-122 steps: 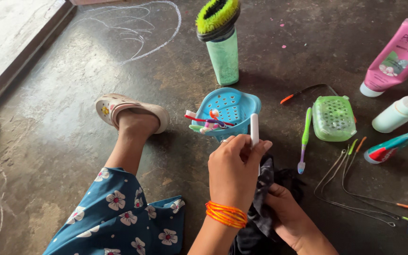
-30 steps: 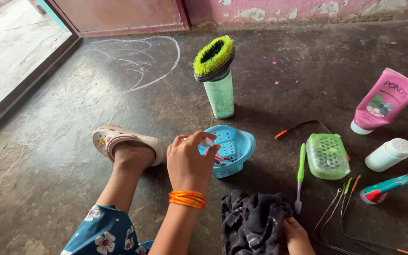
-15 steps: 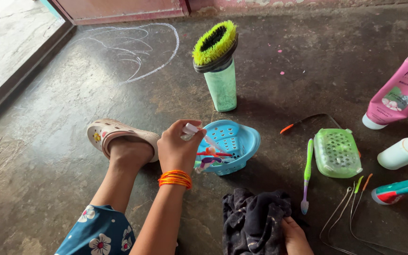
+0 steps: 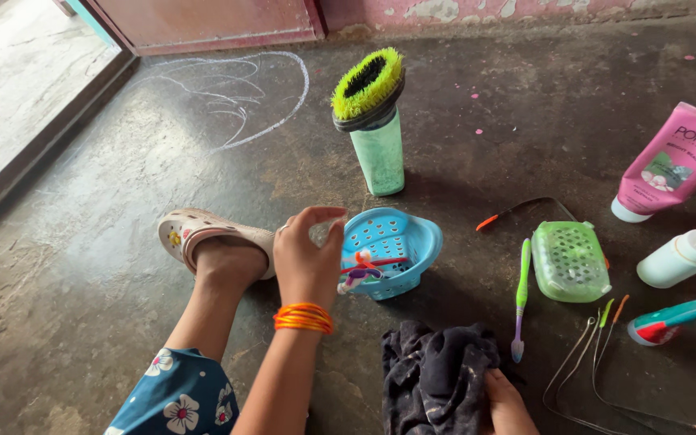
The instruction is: The person sits on the floor and wipes several toothbrushes and dental floss picks with a dark cloth. Each item is wiped and then placed into a blue plastic basket. Other toiletries like toothpaste and a brush are visible nearby.
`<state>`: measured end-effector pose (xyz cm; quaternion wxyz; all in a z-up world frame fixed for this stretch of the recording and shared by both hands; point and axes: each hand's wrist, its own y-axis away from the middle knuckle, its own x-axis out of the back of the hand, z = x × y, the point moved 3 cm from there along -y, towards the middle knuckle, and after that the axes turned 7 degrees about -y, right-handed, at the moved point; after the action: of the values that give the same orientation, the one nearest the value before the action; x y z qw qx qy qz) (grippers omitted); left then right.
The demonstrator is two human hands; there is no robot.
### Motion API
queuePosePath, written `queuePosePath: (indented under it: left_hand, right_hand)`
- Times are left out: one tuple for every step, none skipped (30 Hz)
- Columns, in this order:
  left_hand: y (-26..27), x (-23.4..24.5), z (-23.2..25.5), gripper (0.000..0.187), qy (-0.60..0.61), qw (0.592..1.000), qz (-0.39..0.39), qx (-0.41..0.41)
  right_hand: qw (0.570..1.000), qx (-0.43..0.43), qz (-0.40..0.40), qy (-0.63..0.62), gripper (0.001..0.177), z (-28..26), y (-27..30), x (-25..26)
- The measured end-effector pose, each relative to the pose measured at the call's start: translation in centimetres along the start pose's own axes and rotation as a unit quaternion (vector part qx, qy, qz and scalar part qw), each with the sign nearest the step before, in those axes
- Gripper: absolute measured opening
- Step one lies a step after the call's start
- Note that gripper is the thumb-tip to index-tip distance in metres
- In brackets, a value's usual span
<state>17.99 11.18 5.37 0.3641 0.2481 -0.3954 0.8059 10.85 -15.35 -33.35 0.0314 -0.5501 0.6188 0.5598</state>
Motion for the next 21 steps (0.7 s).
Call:
queuePosePath:
  left_hand:
    - [0.5,0.5,1.1,0.013,-0.001,1.000,0.010,-0.026]
    - [1.0,0.9,2.4,0.012,-0.003,0.998,0.018,-0.053]
    - [1.6,1.2,3.7,0.012,0.000,0.996,0.034,-0.078]
    - [2.3,1.4,5.2,0.012,0.003,0.993,0.048,-0.103]
    - [3.1,1.4,6.6,0.013,0.006,0.990,0.063,-0.128]
    - [4.2,1.2,7.9,0.014,0.026,0.989,0.042,-0.140]
    - [5.4,0.7,9.1,0.016,0.047,0.987,0.021,-0.151]
    - [6.6,0.0,10.1,0.015,0.051,0.984,-0.017,-0.167]
    - [7.8,-0.9,11.0,0.014,0.056,0.980,-0.054,-0.182]
    - [9.1,-2.0,11.5,0.014,0.057,0.974,-0.105,-0.193]
    - [10.2,-3.3,11.8,0.014,0.057,0.965,-0.154,-0.203]
    - [11.4,-4.6,12.0,0.011,0.045,0.962,-0.176,-0.202]
    - [12.5,-6.0,12.0,0.008,0.032,0.959,-0.197,-0.201]
    - [13.6,-7.4,11.8,0.006,0.020,0.955,-0.220,-0.198]
    - [14.4,-8.7,11.6,0.008,-0.005,0.951,-0.237,-0.199]
    - [15.1,-10.0,11.2,0.010,-0.030,0.946,-0.254,-0.199]
    - [15.8,-11.2,11.0,0.013,-0.054,0.940,-0.271,-0.200]
    - [16.3,-12.2,10.7,0.016,-0.075,0.934,-0.290,-0.195]
    - [16.7,-13.1,10.5,0.020,-0.097,0.927,-0.309,-0.190]
    - [17.0,-14.0,10.4,0.024,-0.118,0.919,-0.326,-0.185]
    - [17.3,-14.8,10.3,0.027,-0.145,0.911,-0.339,-0.184]
  right_hand:
    - [0.999,-0.031,0.029,-0.030,0.045,0.2,0.9,-0.4]
    - [0.996,-0.053,0.052,-0.051,0.045,0.0,1.7,-1.1]
    - [0.993,-0.072,0.065,-0.069,0.046,0.1,2.7,-1.8]
    - [0.991,-0.082,0.071,-0.080,0.046,0.1,3.5,-2.6]
    - [0.989,-0.091,0.076,-0.088,0.046,0.1,4.2,-3.2]
    - [0.987,-0.100,0.080,-0.097,0.046,0.1,4.9,-3.7]
    - [0.986,-0.104,0.084,-0.102,0.046,0.1,5.5,-3.9]
    - [0.984,-0.111,0.088,-0.112,0.046,0.2,5.9,-4.3]
    - [0.982,-0.119,0.092,-0.114,0.047,0.1,6.2,-4.6]
    - [0.980,-0.124,0.095,-0.123,0.047,0.2,6.6,-4.8]
    - [0.978,-0.132,0.100,-0.126,0.047,0.2,7.0,-5.0]
    - [0.976,-0.137,0.105,-0.135,0.047,0.1,7.5,-5.0]
    - [0.977,-0.127,0.105,-0.138,0.048,-0.2,8.1,-5.0]
    - [0.977,-0.117,0.106,-0.141,0.048,-0.2,8.7,-5.0]
    - [0.981,-0.089,0.105,-0.140,0.045,-0.6,9.0,-5.0]
    - [0.983,-0.062,0.104,-0.138,0.042,-0.9,9.2,-5.1]
    - [0.985,-0.034,0.103,-0.136,0.039,-1.1,9.3,-5.1]
    - [0.986,-0.007,0.099,-0.134,0.037,-1.1,9.3,-5.1]
    - [0.984,-0.006,0.107,-0.141,0.037,-0.8,9.3,-5.0]
    - [0.983,-0.007,0.114,-0.146,0.037,-0.5,9.1,-4.8]
    - [0.981,-0.015,0.123,-0.150,0.037,-0.2,8.9,-4.5]
